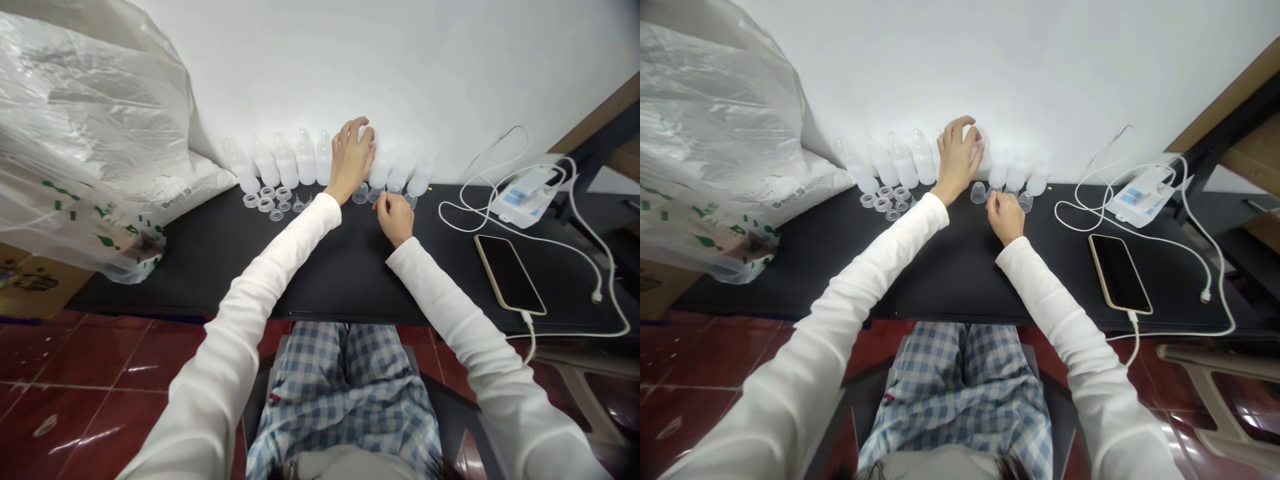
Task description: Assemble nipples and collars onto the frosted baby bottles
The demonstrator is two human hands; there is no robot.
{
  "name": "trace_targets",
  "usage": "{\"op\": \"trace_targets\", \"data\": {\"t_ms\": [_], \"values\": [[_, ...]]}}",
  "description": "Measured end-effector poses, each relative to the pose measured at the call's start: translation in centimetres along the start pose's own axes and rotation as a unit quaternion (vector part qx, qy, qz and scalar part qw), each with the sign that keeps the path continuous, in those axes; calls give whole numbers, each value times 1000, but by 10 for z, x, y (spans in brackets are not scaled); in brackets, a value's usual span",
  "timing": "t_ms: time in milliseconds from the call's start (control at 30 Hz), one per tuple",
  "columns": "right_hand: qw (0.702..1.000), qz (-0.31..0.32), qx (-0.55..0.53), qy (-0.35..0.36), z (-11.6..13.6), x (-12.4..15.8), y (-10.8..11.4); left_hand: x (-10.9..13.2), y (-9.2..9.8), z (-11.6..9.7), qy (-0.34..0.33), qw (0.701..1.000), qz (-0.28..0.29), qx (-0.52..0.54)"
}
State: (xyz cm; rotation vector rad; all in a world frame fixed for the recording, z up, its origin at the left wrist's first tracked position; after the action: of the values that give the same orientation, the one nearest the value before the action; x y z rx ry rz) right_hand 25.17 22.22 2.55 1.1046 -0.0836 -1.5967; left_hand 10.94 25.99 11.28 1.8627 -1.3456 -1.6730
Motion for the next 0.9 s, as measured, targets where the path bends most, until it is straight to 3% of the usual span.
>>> {"op": "trace_targets", "data": {"t_ms": [67, 133, 300, 500, 733, 900], "values": [[1000, 0, -1, -2, 0, 0, 0, 15, 19, 1, -18, 999, -30, -9], [1000, 9, 2, -7, 0, 1, -2, 34, 26, 10, -49, 998, -31, 9], [999, 28, 1, -19, -1, 2, -6, 74, 9, 41, -104, 994, 15, 40], [1000, 24, 2, -14, -2, 3, -6, 76, -2, 55, -20, 997, 44, 53], [1000, 23, -7, -7, -1, 3, -6, 79, 4, 59, -17, 994, 46, 98], [999, 35, -5, -14, 1, 3, -7, 93, 25, 98, 41, 998, -8, 45]]}}
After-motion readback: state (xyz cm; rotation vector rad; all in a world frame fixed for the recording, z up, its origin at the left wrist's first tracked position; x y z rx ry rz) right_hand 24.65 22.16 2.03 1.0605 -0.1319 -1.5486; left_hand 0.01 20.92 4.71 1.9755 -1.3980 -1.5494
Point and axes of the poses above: each hand's wrist, its own x-axis away from the middle knuckle, its own y-axis out of the back of the hand, z = x × y, the point moved 4 cm from there along -x, towards the middle knuckle, and after that the axes turned 11 degrees about -x, right-handed, at the moved point
